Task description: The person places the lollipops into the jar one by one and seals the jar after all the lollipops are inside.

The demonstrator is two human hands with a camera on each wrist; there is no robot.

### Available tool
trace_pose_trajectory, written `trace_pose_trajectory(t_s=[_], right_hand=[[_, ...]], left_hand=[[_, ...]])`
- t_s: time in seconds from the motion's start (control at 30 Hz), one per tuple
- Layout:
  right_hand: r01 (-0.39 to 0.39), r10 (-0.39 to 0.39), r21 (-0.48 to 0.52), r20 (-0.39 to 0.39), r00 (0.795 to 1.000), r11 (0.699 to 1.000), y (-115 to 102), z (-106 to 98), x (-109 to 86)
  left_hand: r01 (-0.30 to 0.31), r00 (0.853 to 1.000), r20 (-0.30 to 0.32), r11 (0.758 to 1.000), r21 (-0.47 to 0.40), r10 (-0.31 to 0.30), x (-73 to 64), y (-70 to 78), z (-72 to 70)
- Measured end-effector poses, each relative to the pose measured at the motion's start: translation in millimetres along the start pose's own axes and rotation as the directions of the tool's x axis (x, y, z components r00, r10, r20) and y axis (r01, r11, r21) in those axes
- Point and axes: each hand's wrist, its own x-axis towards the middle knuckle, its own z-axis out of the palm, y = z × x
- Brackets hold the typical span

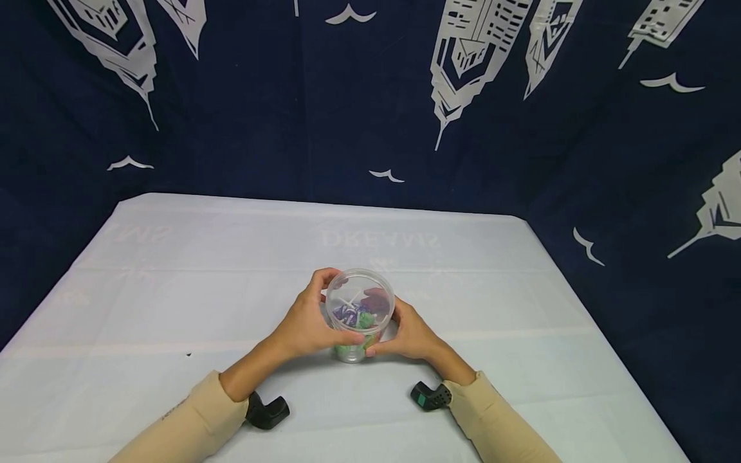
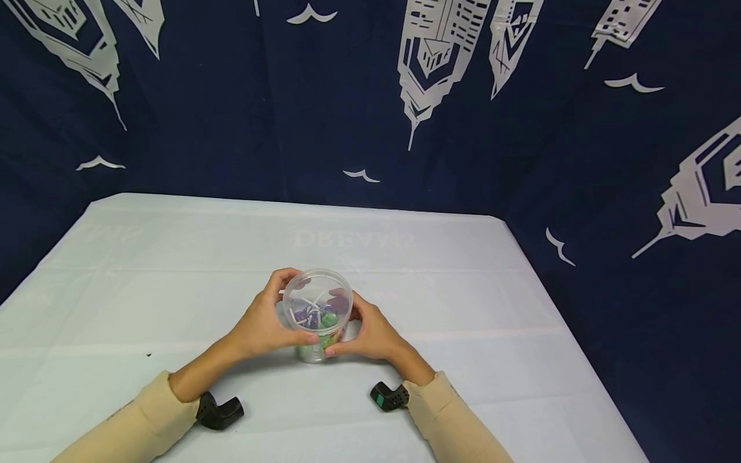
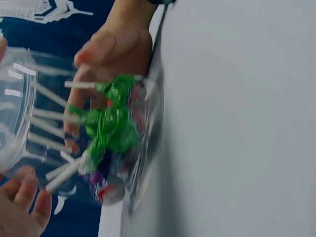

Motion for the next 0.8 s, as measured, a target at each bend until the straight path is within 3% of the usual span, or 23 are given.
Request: trace_pose_trajectory(t_s=[0.17, 0.3, 0.43, 0.57, 0.7, 0.8], right_hand=[[0.013, -0.013, 0.003, 0.006, 1.0, 1.0, 1.2, 0.3, 0.1], [0.01, -0.01, 0.005, 0.003, 1.0, 1.0, 1.1, 0.3, 0.1], [-0.002, 0.002, 0.007, 0.001, 1.0, 1.0, 0.4, 0.3, 0.3], [-0.008, 0.008, 0.007, 0.002, 1.0, 1.0, 1.2, 0.2, 0.3], [-0.005, 0.005, 0.009, 0.004, 1.0, 1.0, 2.5, 0.0, 0.4], [0.002, -0.002, 0.007, 0.008, 1.0, 1.0, 3.2, -0.1, 0.3]], left_hand=[[-0.074, 0.994, 0.072, 0.996, -0.039, 0.077, 0.1, -4.1, -6.4], [-0.113, 0.993, 0.034, 0.992, -0.062, 0.115, 2.7, -5.9, -6.6], [-0.089, 0.995, -0.041, 0.996, -0.013, 0.088, 2.5, -1.7, -1.3], [-0.015, 0.995, -0.095, 0.997, 0.073, 0.022, 0.4, 5.7, 3.7], [0.015, 0.998, -0.056, 0.994, 0.107, -0.009, -1.4, 9.7, 2.9], [-0.007, 1.0, 0.002, 0.994, 0.11, 0.007, -1.7, 10.0, -0.2]])
